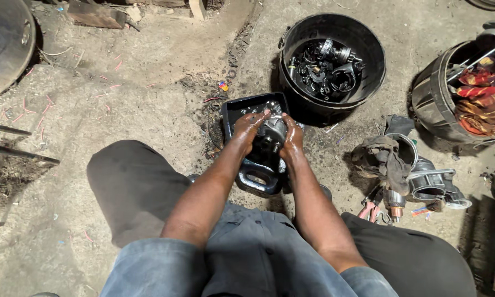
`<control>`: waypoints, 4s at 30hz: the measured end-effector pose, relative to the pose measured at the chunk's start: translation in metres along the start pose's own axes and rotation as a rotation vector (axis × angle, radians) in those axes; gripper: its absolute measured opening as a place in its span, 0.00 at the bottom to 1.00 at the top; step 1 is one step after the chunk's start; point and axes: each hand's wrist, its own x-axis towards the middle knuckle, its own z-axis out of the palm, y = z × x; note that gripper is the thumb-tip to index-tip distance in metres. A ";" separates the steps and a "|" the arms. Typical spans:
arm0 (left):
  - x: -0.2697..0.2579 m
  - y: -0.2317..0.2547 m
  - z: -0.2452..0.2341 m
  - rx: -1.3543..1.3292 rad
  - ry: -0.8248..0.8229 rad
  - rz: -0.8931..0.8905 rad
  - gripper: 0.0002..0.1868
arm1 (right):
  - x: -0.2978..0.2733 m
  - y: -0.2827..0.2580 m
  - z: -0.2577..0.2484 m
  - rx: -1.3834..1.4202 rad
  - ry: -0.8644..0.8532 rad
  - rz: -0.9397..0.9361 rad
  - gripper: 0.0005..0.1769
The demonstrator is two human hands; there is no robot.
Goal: The person sits on the floor and scrubs a cylindrical metal part with a cloth in a black container of liquid. After cleaning, the part is placed into a bucket containing other parts. The person then picks up a second metal part and begins scrubbing it in the same container.
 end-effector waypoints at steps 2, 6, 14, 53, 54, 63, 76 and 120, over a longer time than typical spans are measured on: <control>0.000 0.000 0.002 -0.066 0.027 0.074 0.22 | 0.002 -0.001 -0.002 0.061 -0.027 -0.039 0.15; -0.011 -0.008 -0.007 -0.254 -0.184 0.078 0.19 | 0.006 -0.008 -0.012 0.084 0.101 0.118 0.22; -0.004 0.000 0.001 -0.406 -0.081 0.085 0.15 | 0.015 0.002 -0.013 -0.012 0.083 -0.092 0.21; 0.030 -0.034 -0.007 -0.602 -0.029 -0.006 0.18 | 0.013 0.014 -0.012 0.201 0.064 -0.044 0.34; 0.029 -0.028 -0.008 -0.502 -0.003 0.037 0.18 | 0.013 0.013 -0.014 0.119 0.015 -0.019 0.34; 0.018 -0.025 0.004 -0.393 0.079 0.327 0.14 | 0.016 0.044 -0.003 0.285 -0.031 0.096 0.30; 0.019 0.014 0.030 0.767 0.114 0.023 0.32 | 0.019 0.037 -0.016 -0.401 -0.050 0.043 0.48; 0.050 -0.059 -0.033 0.050 0.013 0.036 0.11 | -0.001 0.027 -0.046 0.306 -0.085 0.251 0.45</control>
